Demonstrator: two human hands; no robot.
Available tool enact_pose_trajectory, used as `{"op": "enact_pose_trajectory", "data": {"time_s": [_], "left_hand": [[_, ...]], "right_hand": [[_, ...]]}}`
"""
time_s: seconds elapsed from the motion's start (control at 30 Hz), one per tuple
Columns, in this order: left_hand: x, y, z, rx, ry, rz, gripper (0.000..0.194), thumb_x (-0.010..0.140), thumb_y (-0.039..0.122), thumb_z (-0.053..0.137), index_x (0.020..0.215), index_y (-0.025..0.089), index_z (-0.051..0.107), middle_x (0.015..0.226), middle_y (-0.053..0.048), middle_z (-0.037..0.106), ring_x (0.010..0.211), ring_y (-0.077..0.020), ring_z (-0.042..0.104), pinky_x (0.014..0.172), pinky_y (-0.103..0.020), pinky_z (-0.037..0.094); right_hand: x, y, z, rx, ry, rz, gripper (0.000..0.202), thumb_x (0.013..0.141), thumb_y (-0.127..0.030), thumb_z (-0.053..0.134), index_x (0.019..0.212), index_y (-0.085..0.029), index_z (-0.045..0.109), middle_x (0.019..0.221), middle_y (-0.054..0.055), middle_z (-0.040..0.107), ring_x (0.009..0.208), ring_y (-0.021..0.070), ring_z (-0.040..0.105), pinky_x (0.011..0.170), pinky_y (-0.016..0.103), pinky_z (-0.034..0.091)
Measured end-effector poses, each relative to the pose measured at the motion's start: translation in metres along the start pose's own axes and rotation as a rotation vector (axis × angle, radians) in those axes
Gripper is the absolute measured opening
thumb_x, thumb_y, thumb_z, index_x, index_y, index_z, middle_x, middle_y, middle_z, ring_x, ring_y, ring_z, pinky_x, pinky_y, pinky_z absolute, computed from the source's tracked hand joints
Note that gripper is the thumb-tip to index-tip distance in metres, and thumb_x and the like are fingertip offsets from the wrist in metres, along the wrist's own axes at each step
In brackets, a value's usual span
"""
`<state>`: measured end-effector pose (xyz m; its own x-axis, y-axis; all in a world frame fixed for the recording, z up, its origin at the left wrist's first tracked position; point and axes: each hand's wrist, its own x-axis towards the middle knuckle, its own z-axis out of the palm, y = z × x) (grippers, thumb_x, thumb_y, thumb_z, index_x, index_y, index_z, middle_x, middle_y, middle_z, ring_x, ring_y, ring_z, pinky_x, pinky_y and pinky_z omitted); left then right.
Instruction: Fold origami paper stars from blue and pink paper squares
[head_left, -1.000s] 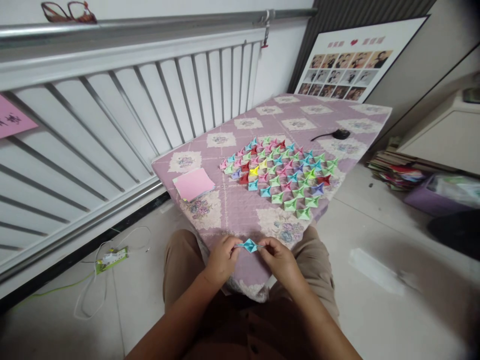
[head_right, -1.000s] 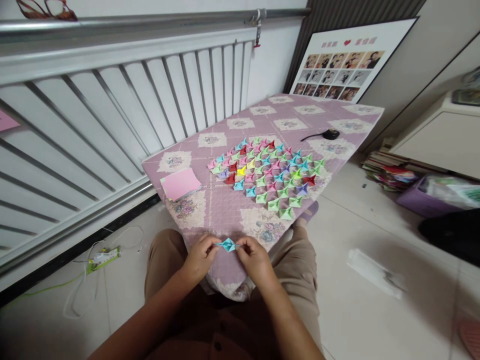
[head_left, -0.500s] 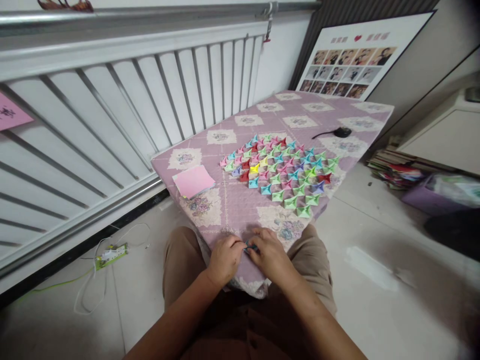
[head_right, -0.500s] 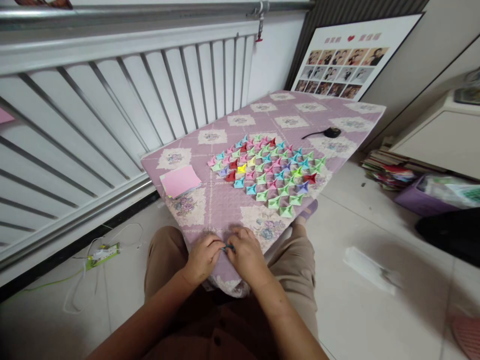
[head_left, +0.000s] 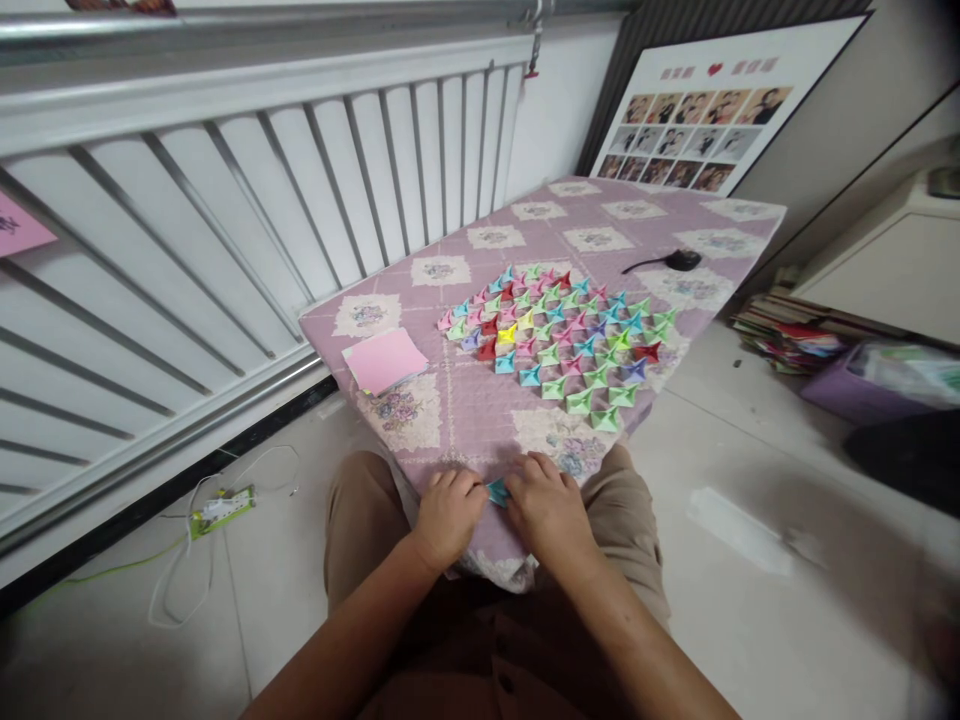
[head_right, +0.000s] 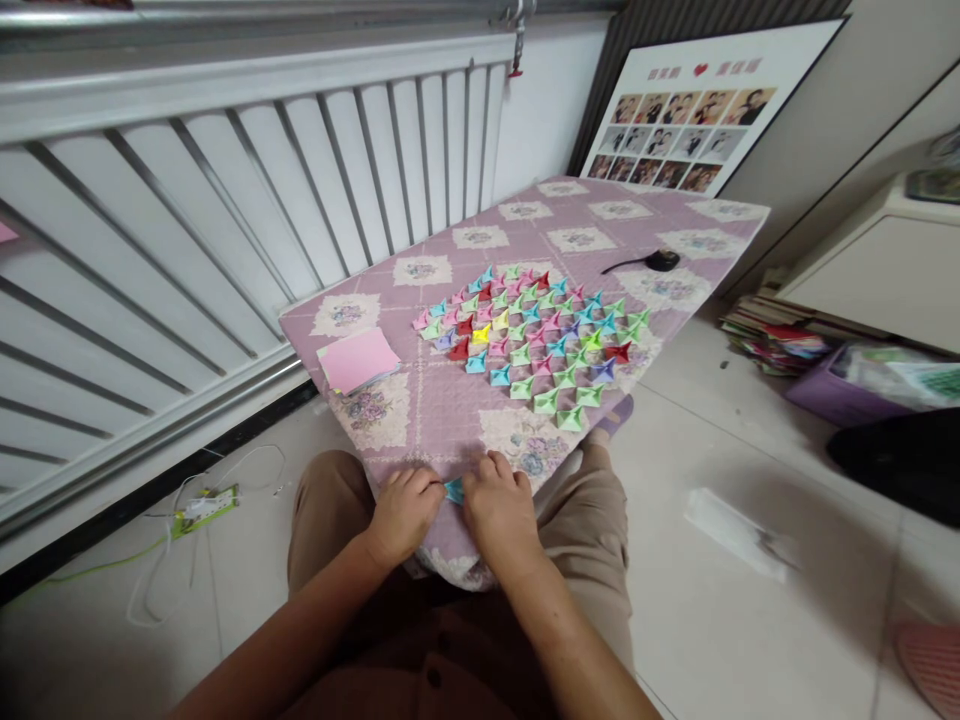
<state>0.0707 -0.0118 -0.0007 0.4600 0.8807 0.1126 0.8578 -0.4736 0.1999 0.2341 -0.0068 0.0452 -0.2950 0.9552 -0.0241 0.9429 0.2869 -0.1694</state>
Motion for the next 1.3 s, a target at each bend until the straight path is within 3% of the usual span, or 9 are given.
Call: {"op": "enact_pose_trajectory", "data": {"time_s": [0.17, 0.4, 0.53, 0.67, 0.77, 0.87, 1.03, 1.3], "left_hand": [[0.006, 0.002, -0.001, 0.004, -0.022, 0.012, 0.015, 0.093, 0.024, 0.05, 0.101, 0.025, 0.062, 0.106, -0.004, 0.059, 0.092, -0.0206, 0.049, 0.08, -0.035, 0.036], [0.018, 0.003, -0.001, 0.064, -0.071, 0.038, 0.015, 0.093, 0.025, 0.047, 0.09, 0.021, 0.061, 0.094, -0.006, 0.059, 0.089, -0.0227, 0.05, 0.078, -0.036, 0.037], [0.022, 0.003, -0.001, 0.04, -0.073, 0.03, 0.014, 0.092, 0.023, 0.048, 0.09, 0.02, 0.061, 0.094, -0.006, 0.059, 0.089, -0.0231, 0.05, 0.078, -0.037, 0.037], [0.023, 0.002, 0.0, 0.005, -0.079, 0.022, 0.015, 0.092, 0.024, 0.047, 0.089, 0.021, 0.061, 0.093, -0.006, 0.059, 0.09, -0.0224, 0.051, 0.079, -0.037, 0.038], [0.022, 0.001, 0.0, -0.008, -0.076, 0.0, 0.015, 0.092, 0.023, 0.047, 0.089, 0.021, 0.061, 0.093, -0.005, 0.06, 0.091, -0.022, 0.052, 0.08, -0.036, 0.038], [0.023, -0.001, -0.004, -0.032, -0.057, -0.07, 0.014, 0.091, 0.02, 0.048, 0.091, 0.021, 0.062, 0.094, -0.005, 0.061, 0.092, -0.022, 0.052, 0.081, -0.035, 0.039], [0.026, 0.0, -0.009, -0.067, -0.05, -0.128, 0.015, 0.091, 0.019, 0.047, 0.091, 0.021, 0.063, 0.094, -0.005, 0.06, 0.093, -0.0213, 0.053, 0.08, -0.033, 0.039], [0.039, -0.002, -0.005, -0.042, 0.026, -0.225, 0.018, 0.089, 0.015, 0.045, 0.088, 0.021, 0.062, 0.091, -0.004, 0.061, 0.088, -0.0213, 0.056, 0.076, -0.032, 0.039]], "right_hand": [[0.001, 0.001, 0.003, 0.036, 0.014, -0.024, 0.017, 0.086, -0.019, 0.051, 0.088, -0.021, 0.068, 0.114, 0.013, 0.061, 0.11, 0.0287, 0.047, 0.083, 0.039, 0.038], [0.004, 0.0, 0.003, 0.016, -0.017, 0.014, 0.019, 0.085, -0.016, 0.049, 0.091, -0.021, 0.066, 0.112, 0.012, 0.062, 0.104, 0.0274, 0.051, 0.078, 0.037, 0.039], [0.005, 0.006, 0.01, 0.046, -0.028, 0.001, 0.018, 0.084, -0.015, 0.048, 0.089, -0.021, 0.065, 0.1, 0.01, 0.064, 0.095, 0.0243, 0.055, 0.077, 0.034, 0.042], [0.004, 0.017, 0.017, 0.234, 0.038, -0.084, 0.017, 0.08, -0.013, 0.051, 0.087, -0.021, 0.064, 0.094, 0.008, 0.064, 0.092, 0.0221, 0.056, 0.082, 0.033, 0.044], [0.003, 0.028, 0.023, 0.467, 0.11, -0.123, 0.026, 0.078, -0.016, 0.054, 0.103, -0.022, 0.061, 0.101, 0.007, 0.063, 0.096, 0.0211, 0.057, 0.085, 0.034, 0.045], [0.003, 0.038, 0.031, 0.649, 0.224, -0.07, 0.035, 0.078, -0.023, 0.056, 0.113, -0.022, 0.056, 0.107, 0.008, 0.063, 0.099, 0.0216, 0.059, 0.087, 0.037, 0.047], [0.009, 0.041, 0.044, 0.761, 0.276, 0.066, 0.024, 0.079, -0.031, 0.055, 0.099, -0.02, 0.062, 0.09, 0.006, 0.068, 0.082, 0.0206, 0.064, 0.078, 0.035, 0.051], [0.026, 0.047, 0.054, 0.918, 0.414, 0.202, 0.029, 0.083, -0.038, 0.051, 0.104, -0.019, 0.06, 0.099, 0.009, 0.069, 0.088, 0.022, 0.065, 0.082, 0.037, 0.051]]}}
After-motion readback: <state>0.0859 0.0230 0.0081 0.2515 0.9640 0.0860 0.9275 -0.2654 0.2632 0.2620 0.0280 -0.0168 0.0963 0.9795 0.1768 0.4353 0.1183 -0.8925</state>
